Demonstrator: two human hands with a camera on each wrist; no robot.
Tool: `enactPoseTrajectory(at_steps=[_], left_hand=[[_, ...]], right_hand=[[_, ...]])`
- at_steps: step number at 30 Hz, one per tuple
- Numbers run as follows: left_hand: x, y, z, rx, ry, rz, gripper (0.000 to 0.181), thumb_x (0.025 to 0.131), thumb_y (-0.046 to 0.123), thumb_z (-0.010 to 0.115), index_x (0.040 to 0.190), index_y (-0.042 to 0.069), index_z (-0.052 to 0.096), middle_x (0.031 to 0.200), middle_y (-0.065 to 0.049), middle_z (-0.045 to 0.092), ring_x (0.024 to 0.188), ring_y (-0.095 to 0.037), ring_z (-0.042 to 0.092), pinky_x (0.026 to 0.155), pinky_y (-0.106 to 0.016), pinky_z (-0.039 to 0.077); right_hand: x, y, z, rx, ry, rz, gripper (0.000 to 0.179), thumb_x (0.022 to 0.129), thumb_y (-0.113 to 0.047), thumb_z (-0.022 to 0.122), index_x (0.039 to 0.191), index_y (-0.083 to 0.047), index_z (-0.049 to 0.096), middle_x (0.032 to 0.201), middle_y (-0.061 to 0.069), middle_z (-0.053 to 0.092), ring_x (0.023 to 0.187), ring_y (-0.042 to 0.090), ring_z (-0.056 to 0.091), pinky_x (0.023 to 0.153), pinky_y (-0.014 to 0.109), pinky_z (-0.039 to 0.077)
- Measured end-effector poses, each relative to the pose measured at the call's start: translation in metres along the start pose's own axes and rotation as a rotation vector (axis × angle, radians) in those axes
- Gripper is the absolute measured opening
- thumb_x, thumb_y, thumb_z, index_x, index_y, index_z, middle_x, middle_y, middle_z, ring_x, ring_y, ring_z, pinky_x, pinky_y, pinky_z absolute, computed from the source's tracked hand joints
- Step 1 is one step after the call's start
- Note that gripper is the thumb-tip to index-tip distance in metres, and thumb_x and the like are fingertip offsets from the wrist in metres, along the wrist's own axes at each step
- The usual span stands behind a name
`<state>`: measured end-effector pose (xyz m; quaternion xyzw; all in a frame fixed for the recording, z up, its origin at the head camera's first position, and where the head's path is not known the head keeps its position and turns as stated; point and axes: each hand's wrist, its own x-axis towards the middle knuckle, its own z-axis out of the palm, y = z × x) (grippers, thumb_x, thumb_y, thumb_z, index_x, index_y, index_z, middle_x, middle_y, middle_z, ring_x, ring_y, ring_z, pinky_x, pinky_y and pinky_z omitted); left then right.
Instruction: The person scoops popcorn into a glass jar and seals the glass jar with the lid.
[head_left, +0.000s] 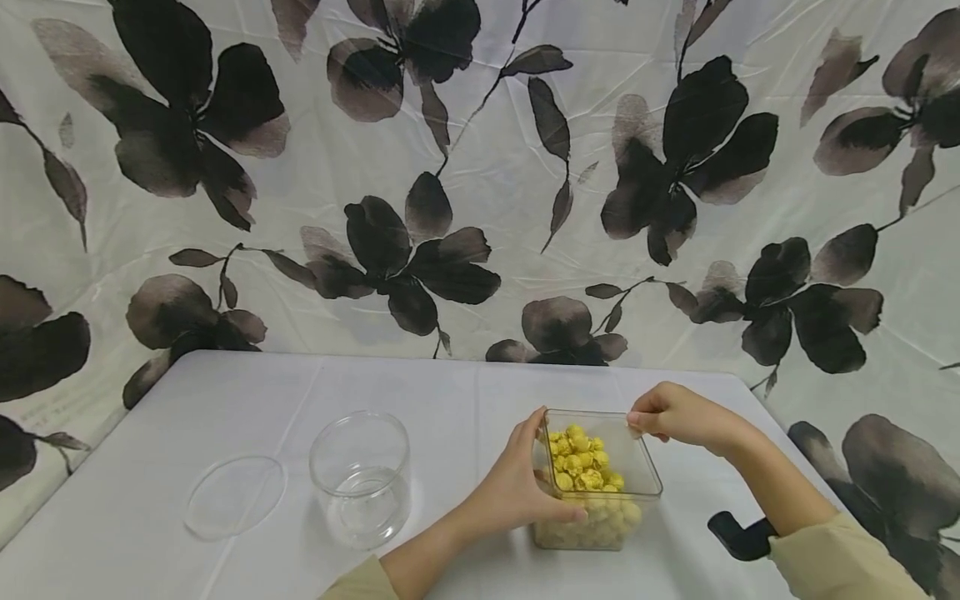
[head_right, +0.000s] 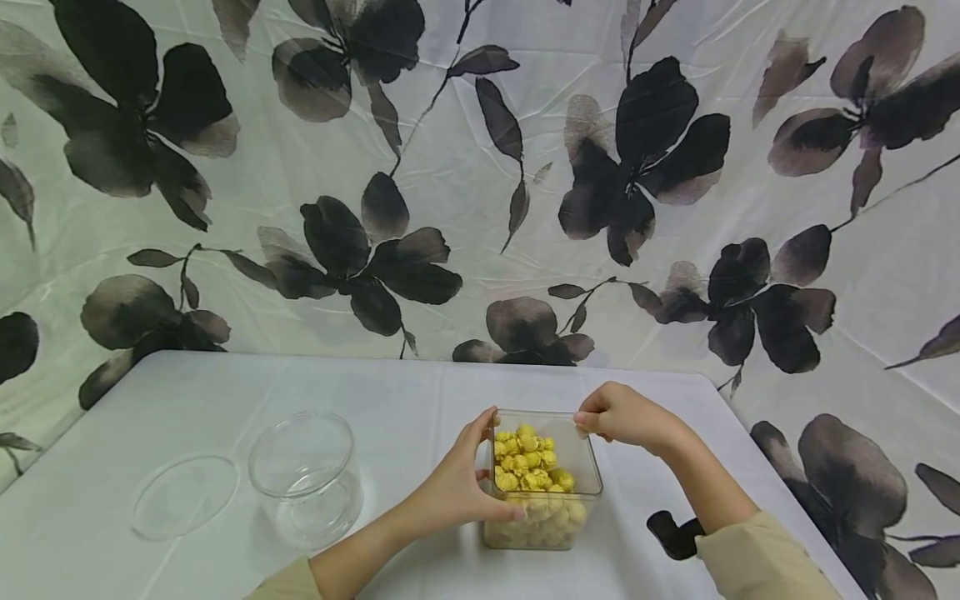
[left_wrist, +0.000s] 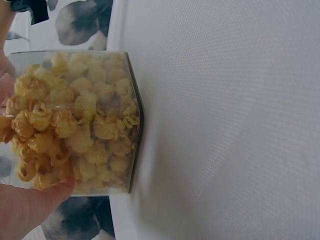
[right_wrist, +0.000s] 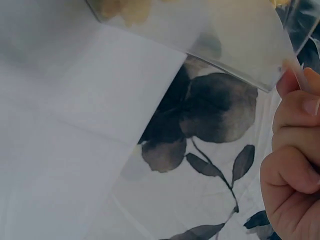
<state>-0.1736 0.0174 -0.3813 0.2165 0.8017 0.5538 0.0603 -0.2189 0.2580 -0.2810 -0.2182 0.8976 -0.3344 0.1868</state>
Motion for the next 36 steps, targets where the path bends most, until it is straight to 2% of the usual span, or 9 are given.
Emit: enactPoseTrajectory(at_steps=[19, 24, 27, 30, 36], left_hand=[[0.000, 0.001, -0.001, -0.002, 0.004, -0.002, 0.121, 0.060, 0.037, 0.087, 0.150, 0.012, 0.010, 0.140, -0.011, 0.030, 0.128, -0.027, 0.033, 0.101, -0.052, 0.033], [0.000, 0.000, 0.000, 0.001, 0.004, 0.005, 0.121, 0.060, 0.038, 0.087, 0.150, 0.013, 0.010, 0.139, -0.010, 0.031, 0.126, -0.025, 0.035, 0.098, -0.046, 0.038], [0.000, 0.000, 0.000, 0.002, 0.005, 0.006, 0.121, 0.060, 0.038, 0.087, 0.150, 0.013, 0.010, 0.139, -0.009, 0.031, 0.125, -0.025, 0.035, 0.096, -0.043, 0.040], [0.001, 0.000, 0.000, 0.002, 0.003, 0.009, 0.121, 0.060, 0.038, 0.087, 0.150, 0.013, 0.010, 0.139, -0.010, 0.031, 0.125, -0.025, 0.035, 0.097, -0.044, 0.038], [0.001, -0.001, 0.001, -0.002, 0.003, 0.004, 0.121, 0.060, 0.037, 0.087, 0.150, 0.014, 0.010, 0.141, -0.010, 0.029, 0.128, -0.027, 0.033, 0.099, -0.046, 0.037]], right_hand=[[-0.004, 0.005, -0.001, 0.076, -0.050, -0.031, 0.025, 0.095, -0.010, 0.051, 0.078, 0.004, 0.062, 0.055, -0.003, 0.032, 0.051, 0.009, 0.033, 0.055, 0.029, 0.035], [-0.004, 0.007, 0.004, 0.089, -0.078, -0.040, 0.029, 0.096, -0.010, 0.049, 0.073, 0.005, 0.059, 0.054, -0.004, 0.031, 0.049, 0.008, 0.028, 0.049, 0.025, 0.027], [-0.003, 0.008, 0.007, 0.118, -0.088, -0.017, 0.029, 0.096, -0.011, 0.049, 0.074, 0.005, 0.060, 0.053, -0.004, 0.032, 0.046, 0.007, 0.023, 0.045, 0.023, 0.021], [-0.004, 0.011, 0.006, 0.157, -0.082, 0.013, 0.028, 0.096, -0.011, 0.049, 0.077, 0.006, 0.062, 0.053, -0.003, 0.033, 0.044, 0.007, 0.020, 0.043, 0.022, 0.019], [-0.005, 0.013, 0.008, 0.234, -0.090, 0.023, 0.029, 0.096, -0.014, 0.050, 0.084, 0.009, 0.063, 0.054, -0.004, 0.034, 0.045, 0.007, 0.020, 0.043, 0.021, 0.018]])
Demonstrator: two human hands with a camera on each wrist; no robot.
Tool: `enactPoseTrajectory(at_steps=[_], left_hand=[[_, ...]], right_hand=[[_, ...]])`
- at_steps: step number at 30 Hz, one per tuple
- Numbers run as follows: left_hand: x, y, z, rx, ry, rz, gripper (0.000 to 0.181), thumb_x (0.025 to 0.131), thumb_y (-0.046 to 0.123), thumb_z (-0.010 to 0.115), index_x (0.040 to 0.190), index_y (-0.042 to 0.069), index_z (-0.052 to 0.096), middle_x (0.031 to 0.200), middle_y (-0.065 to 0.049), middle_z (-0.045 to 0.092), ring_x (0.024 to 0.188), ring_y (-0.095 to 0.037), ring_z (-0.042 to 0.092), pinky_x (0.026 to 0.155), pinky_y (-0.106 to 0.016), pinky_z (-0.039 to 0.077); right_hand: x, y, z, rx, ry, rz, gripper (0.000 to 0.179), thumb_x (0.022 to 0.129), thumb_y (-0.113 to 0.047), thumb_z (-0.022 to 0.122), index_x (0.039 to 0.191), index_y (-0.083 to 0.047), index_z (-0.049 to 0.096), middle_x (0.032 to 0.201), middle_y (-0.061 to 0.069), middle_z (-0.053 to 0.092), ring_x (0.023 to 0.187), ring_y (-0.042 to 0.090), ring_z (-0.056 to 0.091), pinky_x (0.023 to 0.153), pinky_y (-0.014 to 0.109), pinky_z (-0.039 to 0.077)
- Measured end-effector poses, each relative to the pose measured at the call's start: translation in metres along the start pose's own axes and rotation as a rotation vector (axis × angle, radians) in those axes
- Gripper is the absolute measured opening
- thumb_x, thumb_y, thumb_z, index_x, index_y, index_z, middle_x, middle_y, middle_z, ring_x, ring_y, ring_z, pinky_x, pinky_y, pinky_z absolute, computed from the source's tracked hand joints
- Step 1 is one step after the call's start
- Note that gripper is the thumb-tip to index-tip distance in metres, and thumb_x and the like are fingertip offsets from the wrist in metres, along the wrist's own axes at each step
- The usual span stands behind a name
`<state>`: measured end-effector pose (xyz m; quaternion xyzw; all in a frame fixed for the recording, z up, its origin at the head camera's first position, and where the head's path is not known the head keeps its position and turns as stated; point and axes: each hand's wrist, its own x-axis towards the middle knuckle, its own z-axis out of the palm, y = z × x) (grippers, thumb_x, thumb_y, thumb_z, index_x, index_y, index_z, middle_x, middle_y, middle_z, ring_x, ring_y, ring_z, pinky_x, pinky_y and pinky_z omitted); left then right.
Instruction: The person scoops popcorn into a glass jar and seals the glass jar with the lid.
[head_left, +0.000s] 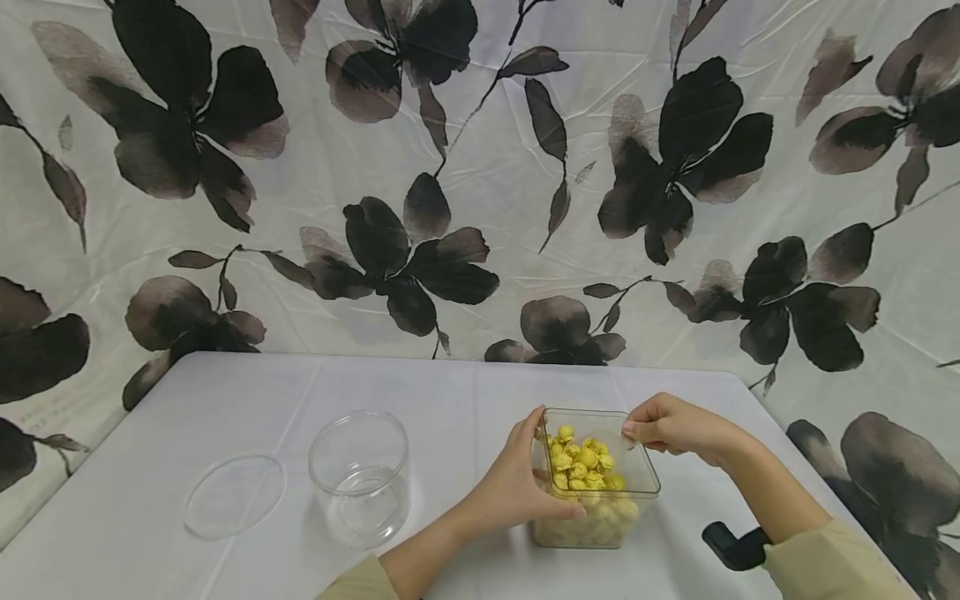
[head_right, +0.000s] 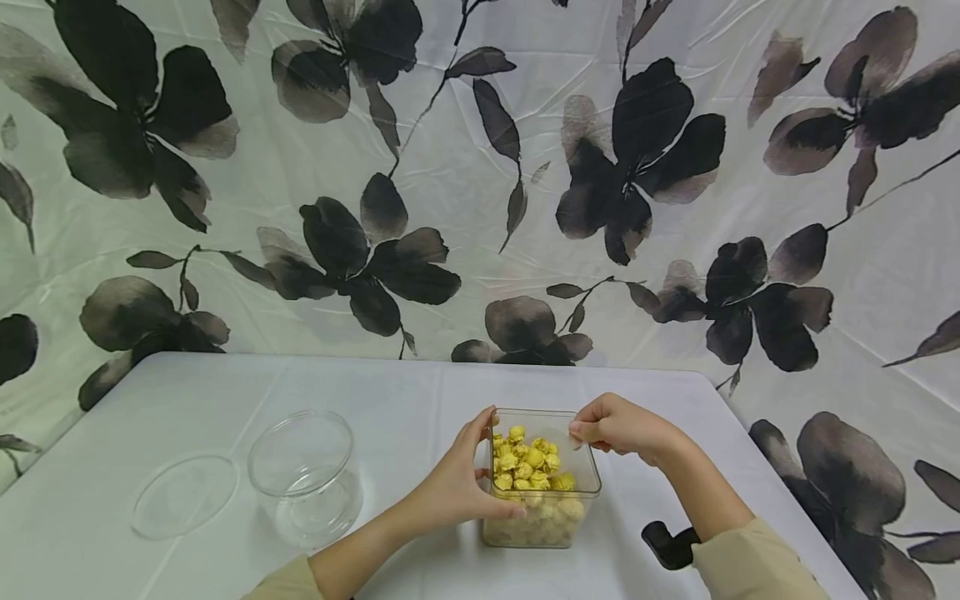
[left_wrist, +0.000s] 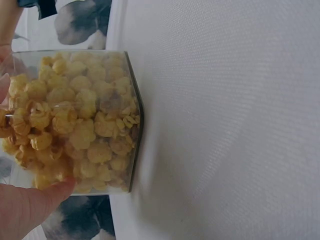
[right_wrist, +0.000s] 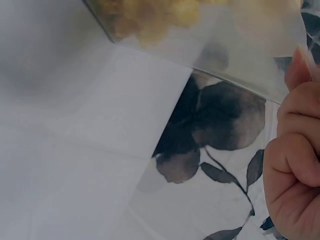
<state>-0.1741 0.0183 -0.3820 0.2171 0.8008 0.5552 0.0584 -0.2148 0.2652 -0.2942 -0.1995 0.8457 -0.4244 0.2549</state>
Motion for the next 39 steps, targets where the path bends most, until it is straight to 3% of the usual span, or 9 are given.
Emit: enactPoseTrajectory(at_steps=[9, 16, 25, 32, 39], left_hand=[[-0.0007, -0.0016, 0.0003, 0.001, 0.004, 0.004, 0.121, 0.060, 0.038, 0.087, 0.150, 0.014, 0.009, 0.139, -0.008, 0.031, 0.127, -0.025, 0.034, 0.100, -0.047, 0.035], [-0.0008, -0.0019, 0.0000, -0.013, 0.000, -0.007, 0.122, 0.059, 0.036, 0.088, 0.150, 0.015, 0.009, 0.139, -0.008, 0.030, 0.121, -0.023, 0.039, 0.095, -0.039, 0.041], [-0.0007, -0.0013, -0.0005, -0.007, 0.014, 0.001, 0.123, 0.058, 0.038, 0.088, 0.150, 0.015, 0.009, 0.142, -0.008, 0.029, 0.126, -0.024, 0.035, 0.100, -0.047, 0.035], [-0.0007, -0.0011, -0.0020, -0.006, 0.005, 0.003, 0.123, 0.060, 0.037, 0.087, 0.150, 0.014, 0.008, 0.141, -0.008, 0.029, 0.127, -0.025, 0.034, 0.098, -0.044, 0.038], [-0.0008, 0.0003, -0.0009, 0.011, 0.006, 0.006, 0.122, 0.060, 0.037, 0.087, 0.150, 0.013, 0.009, 0.141, -0.009, 0.030, 0.129, -0.026, 0.032, 0.101, -0.051, 0.033]], right_hand=[[-0.0028, -0.0005, -0.0008, 0.047, -0.005, 0.020, 0.032, 0.097, -0.014, 0.049, 0.090, 0.015, 0.060, 0.053, -0.005, 0.034, 0.044, 0.005, 0.022, 0.042, 0.019, 0.017], [-0.0047, -0.0003, -0.0008, 0.074, -0.030, 0.019, 0.033, 0.097, -0.014, 0.047, 0.091, 0.016, 0.060, 0.053, -0.006, 0.033, 0.044, 0.005, 0.022, 0.041, 0.020, 0.016], [-0.0065, -0.0032, -0.0036, 0.049, -0.054, -0.010, 0.033, 0.097, -0.013, 0.048, 0.091, 0.018, 0.059, 0.053, -0.005, 0.032, 0.044, 0.005, 0.021, 0.041, 0.021, 0.014], [-0.0068, -0.0023, -0.0019, 0.087, -0.068, -0.032, 0.034, 0.098, -0.013, 0.046, 0.092, 0.020, 0.057, 0.053, -0.006, 0.032, 0.045, 0.006, 0.021, 0.041, 0.022, 0.014], [-0.0063, -0.0006, -0.0004, 0.101, -0.051, -0.014, 0.035, 0.097, -0.013, 0.047, 0.093, 0.020, 0.056, 0.053, -0.006, 0.032, 0.044, 0.006, 0.020, 0.041, 0.021, 0.014]])
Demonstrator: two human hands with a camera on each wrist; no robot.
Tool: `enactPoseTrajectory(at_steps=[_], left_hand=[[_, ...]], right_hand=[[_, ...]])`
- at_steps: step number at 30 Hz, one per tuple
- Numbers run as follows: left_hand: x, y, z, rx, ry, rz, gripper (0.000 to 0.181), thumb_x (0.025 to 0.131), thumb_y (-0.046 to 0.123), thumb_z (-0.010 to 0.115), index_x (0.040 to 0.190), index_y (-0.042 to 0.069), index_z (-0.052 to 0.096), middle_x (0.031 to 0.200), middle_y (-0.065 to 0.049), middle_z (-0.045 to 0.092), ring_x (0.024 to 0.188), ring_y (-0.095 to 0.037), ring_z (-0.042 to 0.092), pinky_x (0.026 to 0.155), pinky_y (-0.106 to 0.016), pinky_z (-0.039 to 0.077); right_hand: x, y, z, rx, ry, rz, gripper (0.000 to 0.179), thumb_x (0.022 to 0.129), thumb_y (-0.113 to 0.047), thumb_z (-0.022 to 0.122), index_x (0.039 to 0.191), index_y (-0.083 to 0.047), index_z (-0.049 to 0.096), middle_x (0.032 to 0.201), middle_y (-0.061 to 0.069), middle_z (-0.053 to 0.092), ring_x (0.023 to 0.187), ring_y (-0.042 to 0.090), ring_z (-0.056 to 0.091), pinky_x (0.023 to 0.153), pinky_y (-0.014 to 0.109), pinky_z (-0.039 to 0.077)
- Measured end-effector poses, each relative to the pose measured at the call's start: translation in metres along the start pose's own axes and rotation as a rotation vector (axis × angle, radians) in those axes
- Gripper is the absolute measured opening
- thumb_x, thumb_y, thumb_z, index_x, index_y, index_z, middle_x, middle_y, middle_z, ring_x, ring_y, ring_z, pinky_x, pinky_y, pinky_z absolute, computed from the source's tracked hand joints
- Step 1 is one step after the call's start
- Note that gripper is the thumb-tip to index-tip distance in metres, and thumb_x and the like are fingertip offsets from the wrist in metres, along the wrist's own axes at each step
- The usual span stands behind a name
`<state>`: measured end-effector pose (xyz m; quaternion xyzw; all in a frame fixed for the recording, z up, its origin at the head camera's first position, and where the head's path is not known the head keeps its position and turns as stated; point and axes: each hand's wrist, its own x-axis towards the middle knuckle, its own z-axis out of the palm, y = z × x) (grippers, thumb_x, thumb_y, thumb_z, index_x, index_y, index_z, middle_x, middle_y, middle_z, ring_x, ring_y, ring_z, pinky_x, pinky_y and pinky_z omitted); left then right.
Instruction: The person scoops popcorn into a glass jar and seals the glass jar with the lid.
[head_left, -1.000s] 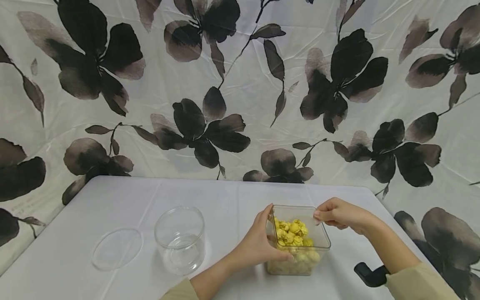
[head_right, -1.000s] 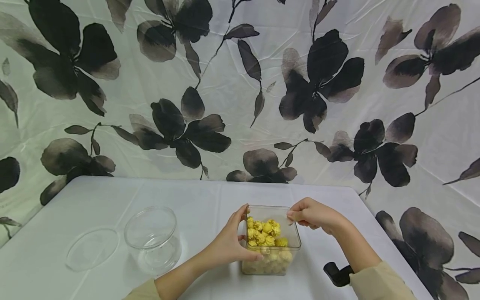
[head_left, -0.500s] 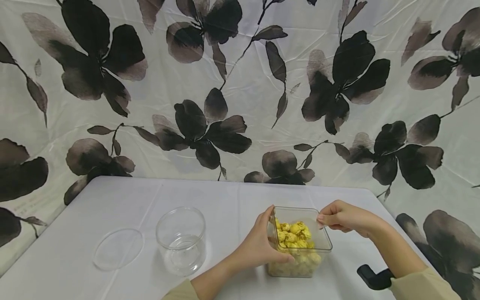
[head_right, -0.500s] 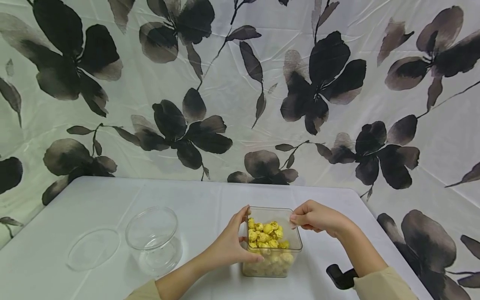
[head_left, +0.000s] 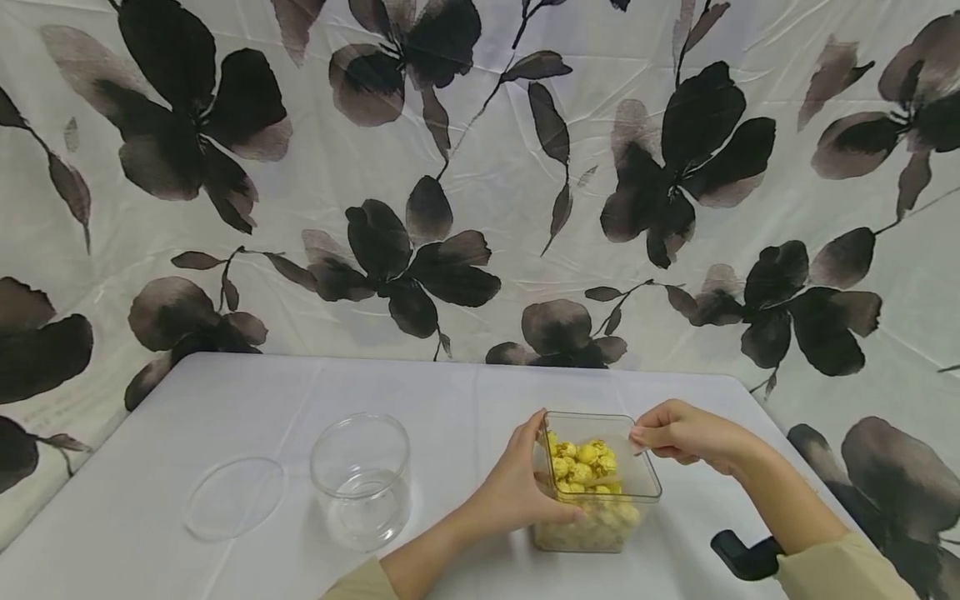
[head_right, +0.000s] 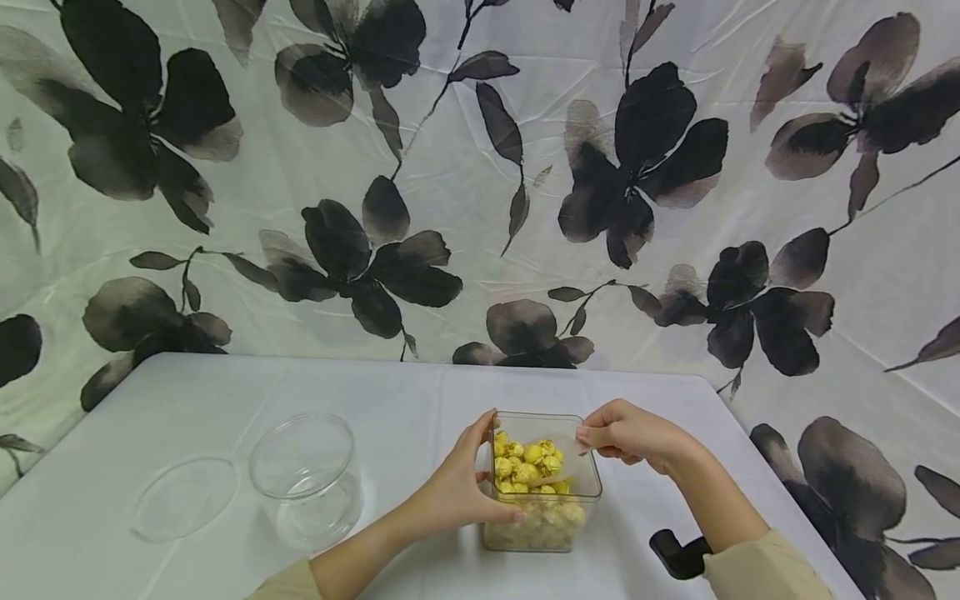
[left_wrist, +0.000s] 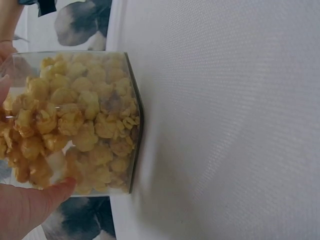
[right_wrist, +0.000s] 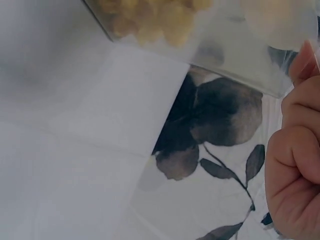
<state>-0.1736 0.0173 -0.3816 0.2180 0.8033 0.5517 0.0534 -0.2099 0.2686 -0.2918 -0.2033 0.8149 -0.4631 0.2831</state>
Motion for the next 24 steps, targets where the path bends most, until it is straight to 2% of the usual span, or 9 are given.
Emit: enactPoseTrajectory(at_steps=[11, 15, 24], left_hand=[[0.0003, 0.0024, -0.0013, 0.009, 0.005, -0.005, 0.122, 0.060, 0.036, 0.087, 0.150, 0.012, 0.009, 0.140, -0.010, 0.030, 0.127, -0.026, 0.034, 0.100, -0.051, 0.034], [0.0003, 0.0023, -0.0012, 0.008, 0.002, -0.005, 0.121, 0.060, 0.036, 0.087, 0.150, 0.013, 0.009, 0.142, -0.010, 0.029, 0.129, -0.026, 0.033, 0.100, -0.051, 0.034], [0.0000, 0.0015, 0.0004, 0.012, 0.000, -0.006, 0.121, 0.060, 0.035, 0.088, 0.150, 0.012, 0.009, 0.142, -0.011, 0.029, 0.129, -0.027, 0.033, 0.100, -0.051, 0.034]], right_hand=[[0.0012, -0.0005, 0.0032, 0.036, 0.016, 0.056, 0.035, 0.096, -0.017, 0.051, 0.095, 0.018, 0.058, 0.052, -0.007, 0.035, 0.044, 0.004, 0.023, 0.041, 0.018, 0.018], [0.0023, 0.0001, 0.0037, 0.071, 0.027, 0.089, 0.032, 0.094, -0.018, 0.054, 0.092, 0.012, 0.064, 0.051, -0.008, 0.035, 0.044, 0.004, 0.024, 0.042, 0.018, 0.019], [0.0010, 0.0048, 0.0054, 0.138, 0.035, 0.098, 0.024, 0.095, -0.015, 0.052, 0.084, -0.005, 0.070, 0.053, -0.007, 0.039, 0.044, 0.004, 0.028, 0.042, 0.018, 0.020]])
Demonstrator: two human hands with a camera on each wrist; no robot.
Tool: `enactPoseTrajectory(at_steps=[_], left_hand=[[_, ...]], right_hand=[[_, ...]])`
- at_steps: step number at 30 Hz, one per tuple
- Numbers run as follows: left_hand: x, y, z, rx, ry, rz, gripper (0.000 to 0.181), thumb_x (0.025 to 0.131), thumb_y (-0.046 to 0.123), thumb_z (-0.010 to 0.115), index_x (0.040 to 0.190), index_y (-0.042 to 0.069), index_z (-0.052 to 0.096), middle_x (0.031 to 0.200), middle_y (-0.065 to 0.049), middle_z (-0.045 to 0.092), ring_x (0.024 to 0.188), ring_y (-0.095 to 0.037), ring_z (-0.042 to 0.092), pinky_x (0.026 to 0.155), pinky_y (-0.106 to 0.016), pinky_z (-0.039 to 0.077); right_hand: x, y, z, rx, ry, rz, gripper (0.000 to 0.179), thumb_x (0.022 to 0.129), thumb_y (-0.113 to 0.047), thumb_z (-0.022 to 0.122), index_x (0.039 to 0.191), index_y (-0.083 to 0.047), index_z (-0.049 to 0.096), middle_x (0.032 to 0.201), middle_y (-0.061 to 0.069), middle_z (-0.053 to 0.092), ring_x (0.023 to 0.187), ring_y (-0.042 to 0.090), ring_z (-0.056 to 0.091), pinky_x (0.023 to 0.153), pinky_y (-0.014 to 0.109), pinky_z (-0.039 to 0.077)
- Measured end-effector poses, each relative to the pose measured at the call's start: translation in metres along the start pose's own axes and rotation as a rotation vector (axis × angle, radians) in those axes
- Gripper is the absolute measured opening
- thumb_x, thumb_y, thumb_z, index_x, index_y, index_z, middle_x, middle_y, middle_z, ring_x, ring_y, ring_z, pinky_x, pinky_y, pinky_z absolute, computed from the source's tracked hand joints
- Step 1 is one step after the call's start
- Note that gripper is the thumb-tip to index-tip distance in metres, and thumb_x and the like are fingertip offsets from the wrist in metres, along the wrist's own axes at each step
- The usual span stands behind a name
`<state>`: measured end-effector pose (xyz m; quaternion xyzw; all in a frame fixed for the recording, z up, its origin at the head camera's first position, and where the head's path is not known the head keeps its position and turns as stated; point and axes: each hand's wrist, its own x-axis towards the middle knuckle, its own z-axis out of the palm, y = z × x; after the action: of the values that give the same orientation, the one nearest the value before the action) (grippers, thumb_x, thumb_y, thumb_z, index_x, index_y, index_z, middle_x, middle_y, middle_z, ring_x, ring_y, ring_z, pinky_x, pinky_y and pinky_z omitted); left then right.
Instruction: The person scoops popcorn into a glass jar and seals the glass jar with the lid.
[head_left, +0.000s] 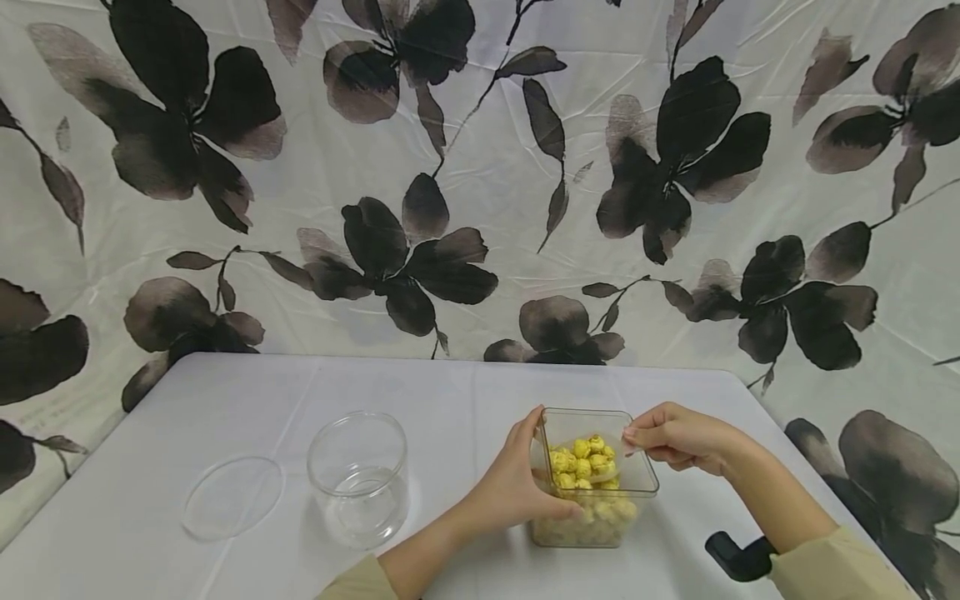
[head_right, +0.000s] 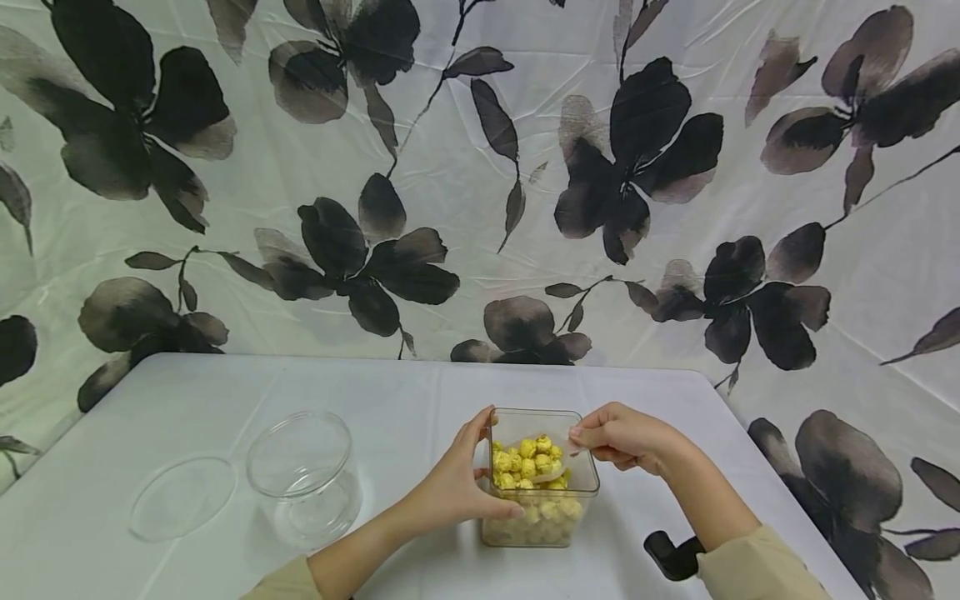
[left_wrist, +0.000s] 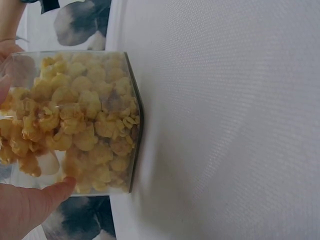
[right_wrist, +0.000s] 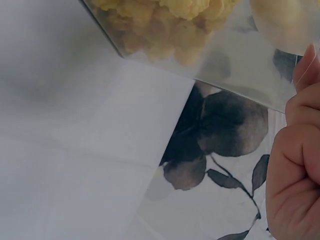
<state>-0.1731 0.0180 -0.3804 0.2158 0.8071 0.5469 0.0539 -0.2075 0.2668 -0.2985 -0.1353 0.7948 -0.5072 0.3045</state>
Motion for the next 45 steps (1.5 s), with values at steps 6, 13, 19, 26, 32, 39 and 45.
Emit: enactPoseTrajectory(at_steps=[6, 13, 19, 26, 32, 39, 45], left_hand=[[-0.0008, -0.0002, -0.0005, -0.001, -0.007, 0.000, 0.120, 0.061, 0.033, 0.087, 0.150, 0.012, 0.009, 0.142, -0.010, 0.029, 0.129, -0.027, 0.032, 0.101, -0.051, 0.034], [-0.0013, 0.0003, -0.0005, 0.000, -0.002, 0.000, 0.120, 0.060, 0.034, 0.087, 0.149, 0.011, 0.010, 0.141, -0.010, 0.029, 0.129, -0.027, 0.033, 0.100, -0.051, 0.034], [-0.0008, 0.0003, -0.0003, -0.006, -0.009, -0.006, 0.121, 0.061, 0.035, 0.087, 0.150, 0.011, 0.009, 0.143, -0.010, 0.028, 0.130, -0.027, 0.032, 0.101, -0.052, 0.032], [-0.0002, 0.0021, 0.0000, -0.009, -0.008, -0.004, 0.121, 0.060, 0.035, 0.087, 0.150, 0.011, 0.009, 0.143, -0.010, 0.028, 0.131, -0.027, 0.031, 0.103, -0.052, 0.031], [-0.0001, 0.0015, -0.0006, -0.017, -0.007, -0.005, 0.121, 0.060, 0.035, 0.087, 0.150, 0.012, 0.009, 0.143, -0.009, 0.028, 0.131, -0.027, 0.030, 0.103, -0.052, 0.030], [0.0003, 0.0001, 0.0001, -0.021, -0.011, -0.009, 0.122, 0.060, 0.036, 0.087, 0.150, 0.012, 0.008, 0.145, -0.010, 0.026, 0.133, -0.028, 0.028, 0.103, -0.053, 0.029], [0.0009, 0.0004, -0.0009, -0.015, -0.007, -0.008, 0.122, 0.060, 0.035, 0.087, 0.150, 0.012, 0.008, 0.145, -0.009, 0.026, 0.133, -0.027, 0.028, 0.103, -0.053, 0.029]], right_hand=[[-0.0021, 0.0000, -0.0008, 0.022, -0.006, -0.010, 0.025, 0.096, -0.012, 0.050, 0.080, -0.010, 0.070, 0.052, -0.007, 0.040, 0.043, 0.003, 0.028, 0.041, 0.018, 0.019], [-0.0032, 0.0002, -0.0018, 0.040, -0.012, -0.011, 0.025, 0.095, -0.012, 0.050, 0.079, -0.012, 0.070, 0.051, -0.008, 0.040, 0.042, 0.001, 0.027, 0.041, 0.016, 0.020], [-0.0025, 0.0007, -0.0015, 0.033, 0.021, -0.001, 0.024, 0.095, -0.012, 0.050, 0.082, -0.009, 0.070, 0.051, -0.008, 0.039, 0.042, 0.002, 0.027, 0.041, 0.017, 0.020], [-0.0018, 0.0022, -0.0027, 0.038, -0.007, 0.011, 0.023, 0.094, -0.014, 0.053, 0.080, -0.009, 0.070, 0.050, -0.009, 0.039, 0.042, 0.001, 0.028, 0.041, 0.015, 0.022], [0.0000, 0.0027, -0.0047, 0.082, -0.018, 0.036, 0.023, 0.093, -0.015, 0.054, 0.078, -0.013, 0.071, 0.051, -0.010, 0.041, 0.042, 0.001, 0.030, 0.042, 0.015, 0.023], [-0.0013, 0.0029, -0.0054, 0.103, -0.031, 0.022, 0.026, 0.094, -0.012, 0.051, 0.078, -0.013, 0.071, 0.051, -0.010, 0.040, 0.042, 0.000, 0.029, 0.041, 0.015, 0.022], [-0.0006, 0.0030, -0.0062, 0.107, -0.038, 0.003, 0.026, 0.095, -0.013, 0.051, 0.079, -0.014, 0.071, 0.051, -0.010, 0.041, 0.043, 0.001, 0.029, 0.042, 0.017, 0.020]])
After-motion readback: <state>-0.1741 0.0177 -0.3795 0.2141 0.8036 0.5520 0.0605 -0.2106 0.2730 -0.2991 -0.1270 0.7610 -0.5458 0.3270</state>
